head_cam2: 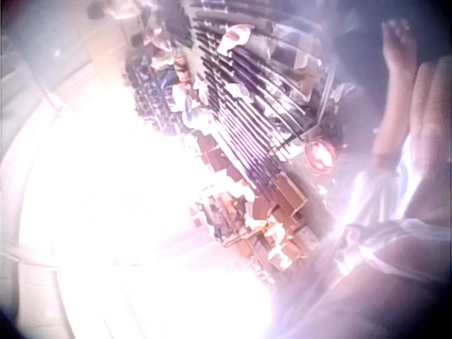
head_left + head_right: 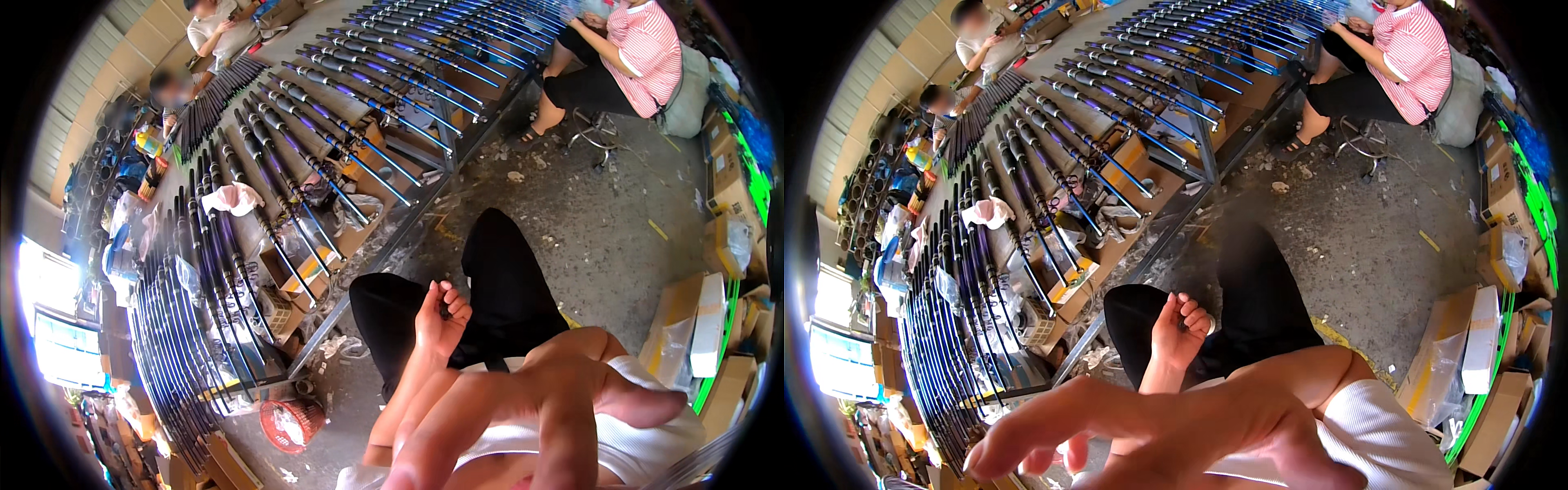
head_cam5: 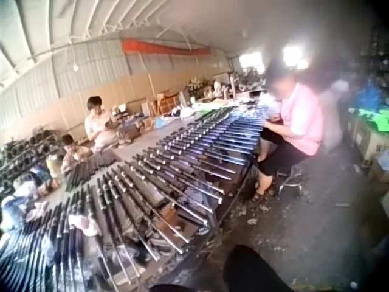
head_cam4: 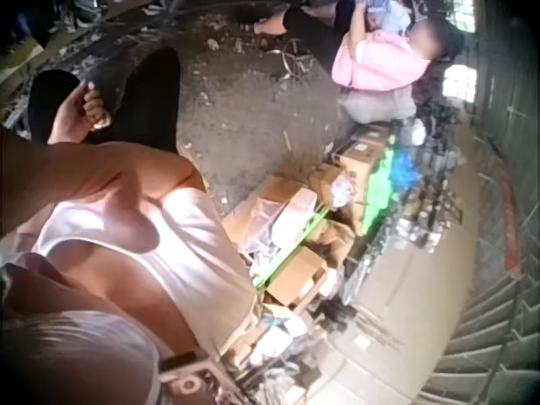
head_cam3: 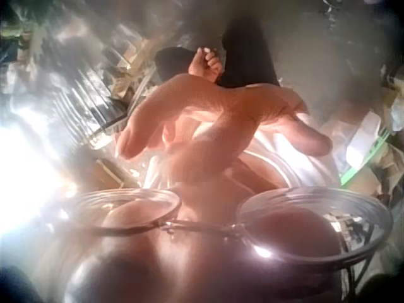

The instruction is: The person attaches small metal ferrules to the ends of blue fishing rod sections. They retrieve the ferrules from a plastic bag, slide them onto the rod tips, and then place the completed sections back onto a metal rack. The process is repeated for several rod sections.

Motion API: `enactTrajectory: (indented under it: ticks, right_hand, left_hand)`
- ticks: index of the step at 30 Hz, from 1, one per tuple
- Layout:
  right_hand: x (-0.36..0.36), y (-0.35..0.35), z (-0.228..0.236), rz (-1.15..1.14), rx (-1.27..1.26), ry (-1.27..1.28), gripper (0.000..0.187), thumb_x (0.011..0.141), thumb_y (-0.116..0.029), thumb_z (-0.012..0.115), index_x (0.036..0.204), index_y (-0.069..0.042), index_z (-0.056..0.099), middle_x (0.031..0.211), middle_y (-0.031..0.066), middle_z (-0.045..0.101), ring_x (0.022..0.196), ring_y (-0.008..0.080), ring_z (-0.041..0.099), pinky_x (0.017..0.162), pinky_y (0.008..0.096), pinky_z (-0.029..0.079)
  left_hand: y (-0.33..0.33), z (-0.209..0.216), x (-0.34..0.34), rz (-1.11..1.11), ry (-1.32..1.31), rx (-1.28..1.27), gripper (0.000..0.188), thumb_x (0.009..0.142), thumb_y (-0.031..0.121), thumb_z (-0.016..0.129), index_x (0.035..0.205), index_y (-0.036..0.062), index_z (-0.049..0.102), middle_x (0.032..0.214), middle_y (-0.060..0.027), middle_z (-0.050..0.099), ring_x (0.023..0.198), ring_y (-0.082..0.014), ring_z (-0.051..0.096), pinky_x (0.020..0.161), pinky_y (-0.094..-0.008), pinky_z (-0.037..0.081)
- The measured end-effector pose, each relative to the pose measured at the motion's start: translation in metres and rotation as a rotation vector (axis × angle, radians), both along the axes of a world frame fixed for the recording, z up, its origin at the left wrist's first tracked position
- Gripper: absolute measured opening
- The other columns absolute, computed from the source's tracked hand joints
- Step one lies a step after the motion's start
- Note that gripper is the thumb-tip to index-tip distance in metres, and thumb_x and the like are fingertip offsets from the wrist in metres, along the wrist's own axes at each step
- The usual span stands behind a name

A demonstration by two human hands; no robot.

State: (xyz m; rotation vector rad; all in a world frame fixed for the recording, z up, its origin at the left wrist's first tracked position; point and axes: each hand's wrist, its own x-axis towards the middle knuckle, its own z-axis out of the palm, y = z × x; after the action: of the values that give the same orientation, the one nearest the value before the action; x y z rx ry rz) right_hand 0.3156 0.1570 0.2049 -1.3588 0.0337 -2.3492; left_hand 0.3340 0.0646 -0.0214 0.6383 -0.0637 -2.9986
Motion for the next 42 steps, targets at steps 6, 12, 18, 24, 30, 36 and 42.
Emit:
enactTrajectory:
  ticks: [6, 12, 18, 24, 30, 36, 42]
  right_hand:
    - [0.015, 0.005, 0.018, 0.063, -0.014, 0.085, 0.045, 0.088, -0.043, 0.045, 0.101, -0.003, 0.059, 0.105, 0.0239, 0.054, 0.093, 0.0326, 0.054, 0.090, 0.0433, 0.025]
    - [0.002, 0.007, 0.020, 0.059, 0.043, 0.154, 0.034, 0.087, -0.033, 0.051, 0.094, -0.002, 0.061, 0.100, 0.0180, 0.057, 0.088, 0.0278, 0.055, 0.082, 0.0386, 0.033]
    - [-0.063, -0.008, -0.021, -0.326, 0.445, 0.406, 0.023, 0.086, -0.024, 0.056, 0.086, -0.001, 0.063, 0.095, 0.0120, 0.060, 0.083, 0.0230, 0.056, 0.073, 0.0338, 0.041]
    - [-0.100, -0.033, -0.152, -0.883, 1.017, 1.203, 0.010, 0.073, -0.013, 0.061, 0.078, -0.005, 0.062, 0.099, 0.0084, 0.060, 0.092, 0.0230, 0.056, 0.077, 0.0336, 0.045]
    - [-0.129, -0.050, -0.207, -0.836, 1.165, 1.447, 0.016, 0.073, -0.013, 0.057, 0.085, -0.003, 0.062, 0.113, 0.0112, 0.056, 0.108, 0.0251, 0.050, 0.087, 0.0372, 0.042]
    - [-0.154, -0.069, -0.226, -0.632, 1.089, 1.541, 0.013, 0.073, -0.013, 0.055, 0.080, -0.004, 0.059, 0.104, 0.0113, 0.058, 0.101, 0.0250, 0.053, 0.086, 0.0379, 0.043]
    - [-0.196, -0.070, -0.221, -0.729, 0.691, 1.600, 0.009, 0.063, -0.012, 0.057, 0.062, -0.006, 0.063, 0.083, 0.0048, 0.058, 0.087, 0.0205, 0.053, 0.080, 0.0321, 0.043]
  left_hand:
    - [0.003, 0.001, 0.022, 0.061, 0.030, 0.015, 0.023, 0.096, 0.025, 0.044, 0.087, 0.0048, 0.051, 0.067, -0.0012, 0.040, 0.059, -0.0123, 0.037, 0.055, -0.0249, 0.032]
    - [0.003, 0.003, 0.012, 0.037, -0.009, 0.011, 0.022, 0.095, 0.024, 0.046, 0.087, 0.0043, 0.052, 0.069, -0.0015, 0.040, 0.060, -0.0123, 0.037, 0.054, -0.0245, 0.032]
    - [-0.005, 0.012, -0.007, -0.047, 0.028, 0.084, 0.026, 0.096, 0.030, 0.045, 0.084, 0.0089, 0.054, 0.073, -0.0041, 0.055, 0.068, -0.0154, 0.053, 0.065, -0.0279, 0.045]
    - [-0.026, -0.015, -0.020, 0.038, -0.190, -0.023, 0.034, 0.099, 0.033, 0.032, 0.097, 0.0084, 0.055, 0.093, -0.0079, 0.060, 0.090, -0.0201, 0.060, 0.077, -0.0324, 0.049]
    - [-0.038, -0.035, -0.047, 0.062, -0.249, -0.018, 0.034, 0.099, 0.030, 0.028, 0.114, 0.0095, 0.050, 0.117, -0.0067, 0.054, 0.111, -0.0222, 0.051, 0.094, -0.0363, 0.042]
    - [-0.033, -0.045, -0.063, 0.222, -0.109, -0.024, 0.038, 0.100, 0.033, 0.025, 0.117, 0.0091, 0.049, 0.120, -0.0069, 0.052, 0.115, -0.0213, 0.049, 0.098, -0.0360, 0.040]
    - [-0.011, -0.042, -0.099, 0.414, -0.141, 0.009, 0.033, 0.098, 0.029, 0.029, 0.117, 0.0099, 0.049, 0.120, -0.0061, 0.052, 0.114, -0.0208, 0.049, 0.095, -0.0353, 0.043]
